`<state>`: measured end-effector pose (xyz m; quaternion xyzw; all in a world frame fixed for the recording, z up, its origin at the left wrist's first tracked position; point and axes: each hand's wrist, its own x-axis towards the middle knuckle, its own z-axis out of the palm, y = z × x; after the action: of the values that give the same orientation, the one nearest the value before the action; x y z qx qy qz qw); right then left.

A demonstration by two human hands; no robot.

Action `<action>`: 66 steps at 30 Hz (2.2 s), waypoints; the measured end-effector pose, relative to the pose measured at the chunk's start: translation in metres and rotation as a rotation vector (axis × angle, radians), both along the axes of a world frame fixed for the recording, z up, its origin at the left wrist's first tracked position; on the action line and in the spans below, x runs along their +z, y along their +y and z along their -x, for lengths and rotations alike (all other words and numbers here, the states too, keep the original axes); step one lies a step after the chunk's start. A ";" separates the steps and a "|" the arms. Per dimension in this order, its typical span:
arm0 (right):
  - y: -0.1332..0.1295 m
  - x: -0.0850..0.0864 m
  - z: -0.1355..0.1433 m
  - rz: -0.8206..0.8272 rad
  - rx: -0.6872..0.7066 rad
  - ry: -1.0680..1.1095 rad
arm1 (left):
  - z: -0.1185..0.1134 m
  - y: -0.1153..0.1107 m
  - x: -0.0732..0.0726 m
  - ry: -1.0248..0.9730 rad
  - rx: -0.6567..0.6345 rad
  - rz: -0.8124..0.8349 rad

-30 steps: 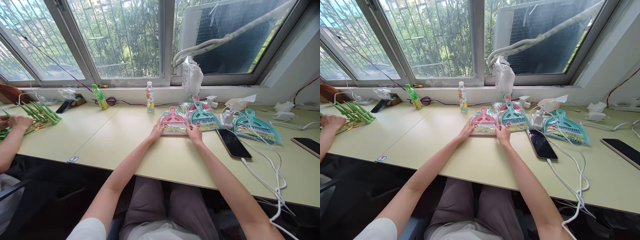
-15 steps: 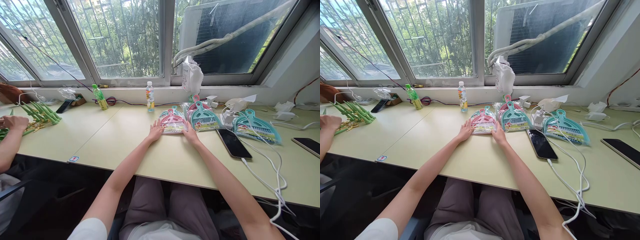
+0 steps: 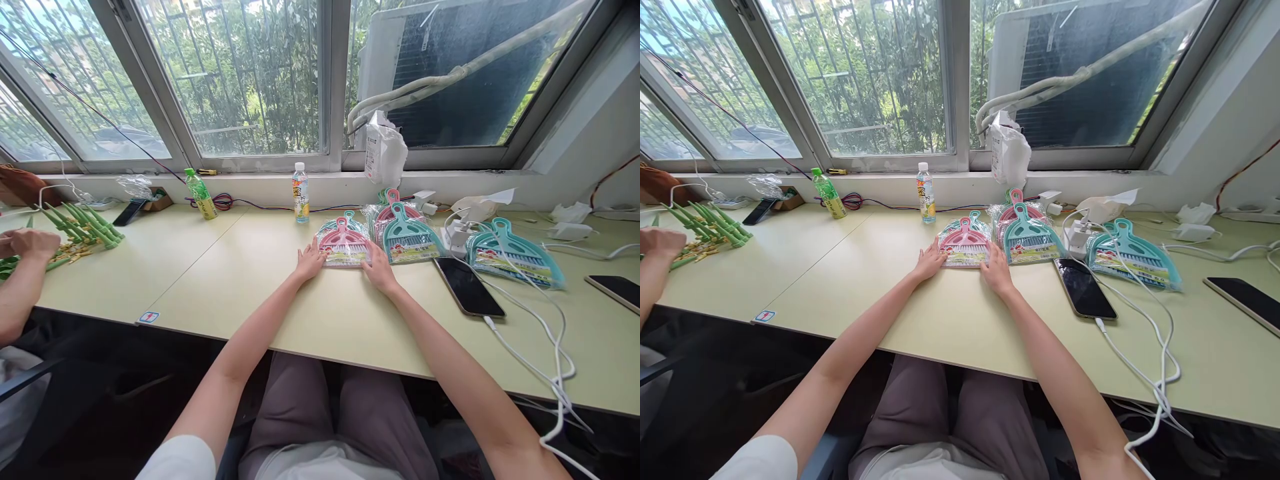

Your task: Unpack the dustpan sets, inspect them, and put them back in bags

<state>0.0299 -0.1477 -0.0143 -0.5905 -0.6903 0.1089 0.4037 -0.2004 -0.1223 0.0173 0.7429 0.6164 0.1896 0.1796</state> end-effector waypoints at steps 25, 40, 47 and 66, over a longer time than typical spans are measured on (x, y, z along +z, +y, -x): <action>-0.016 0.029 -0.001 -0.329 -0.157 0.205 | 0.017 -0.004 0.023 -0.513 0.482 -0.301; -0.014 0.029 -0.001 -0.266 -0.167 0.193 | 0.022 -0.002 0.023 -0.616 0.447 -0.263; -0.015 0.028 0.001 -0.250 -0.080 0.187 | 0.021 -0.003 0.021 -0.590 0.388 -0.254; -0.006 0.007 0.006 -0.031 -0.104 0.007 | 0.018 0.008 0.012 -0.556 0.202 0.003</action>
<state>0.0239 -0.1538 -0.0073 -0.6189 -0.6588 0.0790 0.4203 -0.2181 -0.1142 0.0290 0.5969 0.6148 0.4018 0.3231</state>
